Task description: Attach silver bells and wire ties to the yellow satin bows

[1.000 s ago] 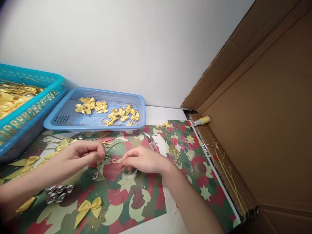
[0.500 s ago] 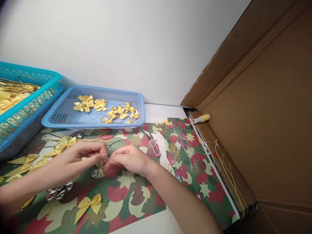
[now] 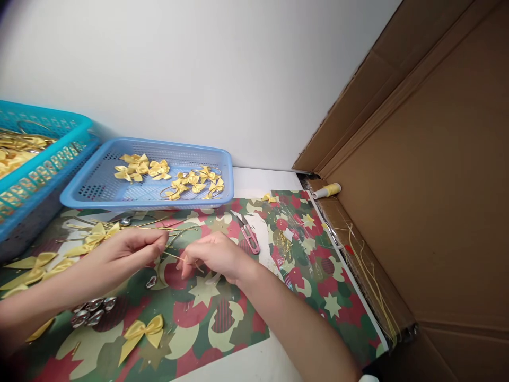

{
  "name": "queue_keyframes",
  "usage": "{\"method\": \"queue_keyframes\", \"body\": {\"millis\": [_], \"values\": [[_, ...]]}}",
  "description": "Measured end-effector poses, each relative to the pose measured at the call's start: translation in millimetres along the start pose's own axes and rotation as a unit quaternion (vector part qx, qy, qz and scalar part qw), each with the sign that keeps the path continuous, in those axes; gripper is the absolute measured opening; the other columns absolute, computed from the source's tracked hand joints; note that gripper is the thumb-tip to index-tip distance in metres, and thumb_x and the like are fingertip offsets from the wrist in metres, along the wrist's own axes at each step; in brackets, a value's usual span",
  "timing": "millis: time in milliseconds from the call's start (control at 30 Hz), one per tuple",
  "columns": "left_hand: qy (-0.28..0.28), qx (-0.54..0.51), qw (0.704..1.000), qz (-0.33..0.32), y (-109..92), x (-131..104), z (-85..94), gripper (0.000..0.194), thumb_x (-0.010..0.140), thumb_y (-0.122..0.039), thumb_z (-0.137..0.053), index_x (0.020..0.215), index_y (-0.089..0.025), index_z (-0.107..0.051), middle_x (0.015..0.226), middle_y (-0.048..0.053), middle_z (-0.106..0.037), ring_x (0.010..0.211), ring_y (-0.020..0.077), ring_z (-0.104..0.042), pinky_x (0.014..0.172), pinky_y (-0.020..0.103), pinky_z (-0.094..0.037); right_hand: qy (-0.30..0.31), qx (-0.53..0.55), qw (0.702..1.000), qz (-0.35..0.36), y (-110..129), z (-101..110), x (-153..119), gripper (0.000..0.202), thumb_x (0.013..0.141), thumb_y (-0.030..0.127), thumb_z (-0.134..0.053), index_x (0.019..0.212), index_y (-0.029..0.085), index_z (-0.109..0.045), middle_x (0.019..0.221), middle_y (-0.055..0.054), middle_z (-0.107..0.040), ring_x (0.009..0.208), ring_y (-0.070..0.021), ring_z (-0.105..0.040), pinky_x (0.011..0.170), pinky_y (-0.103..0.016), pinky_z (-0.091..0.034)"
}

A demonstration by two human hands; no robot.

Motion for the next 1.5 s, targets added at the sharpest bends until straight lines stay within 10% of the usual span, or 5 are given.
{"method": "queue_keyframes", "body": {"millis": [767, 1167, 1367, 1500], "values": [[-0.07, 0.023, 0.994, 0.076, 8.5, 9.8, 20.4, 0.035, 0.073, -0.043, -0.045, 0.054, -0.024, -0.024, 0.054, -0.005, -0.022, 0.05, 0.012, -0.021, 0.047, 0.025, -0.018, -0.056, -0.022, 0.998, 0.011, 7.0, 23.5, -2.0, 0.02, 0.056, 0.024, -0.051, 0.04, 0.018, -0.061, 0.071, -0.004, -0.062, 0.064, -0.0127, -0.052, 0.058, -0.024, -0.039], [-0.045, 0.038, 0.995, 0.082, 18.0, 9.4, 16.8, 0.037, 0.08, -0.047, -0.042, 0.057, -0.023, -0.026, 0.058, -0.005, -0.022, 0.051, 0.0128, -0.023, 0.049, 0.026, -0.018, -0.095, -0.2, 0.968, 0.118, 40.6, 32.8, -21.9, 0.026, 0.073, 0.009, -0.052, 0.052, 0.017, -0.063, 0.08, -0.002, -0.061, 0.073, -0.0124, -0.057, 0.066, -0.024, -0.045], [-0.062, 0.135, 0.985, -0.086, -14.3, 2.1, 19.5, 0.034, 0.09, -0.045, -0.044, 0.076, -0.023, -0.065, 0.088, 0.005, -0.067, 0.087, 0.0252, -0.059, 0.078, 0.036, -0.047, -0.105, -0.452, 0.846, 0.263, 63.7, 17.0, -44.6, 0.022, 0.096, 0.012, -0.049, 0.082, 0.017, -0.065, 0.1, -0.006, -0.064, 0.097, -0.0186, -0.056, 0.086, -0.033, -0.044], [-0.136, 0.158, 0.967, -0.149, -32.8, -13.5, 11.9, 0.035, 0.092, -0.039, -0.05, 0.121, -0.026, -0.065, 0.131, 0.008, -0.064, 0.123, 0.0306, -0.053, 0.104, 0.046, -0.041, -0.107, -0.553, 0.775, 0.286, 63.2, 5.3, -48.6, 0.023, 0.101, 0.014, -0.045, 0.09, 0.016, -0.066, 0.103, -0.007, -0.065, 0.096, -0.0196, -0.053, 0.088, -0.035, -0.042]]}}
Point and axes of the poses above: each hand's wrist, its own x-axis towards the middle knuckle, its own z-axis out of the back of the hand, y = z × x, the point moved 5 cm from there along x, towards the middle knuckle
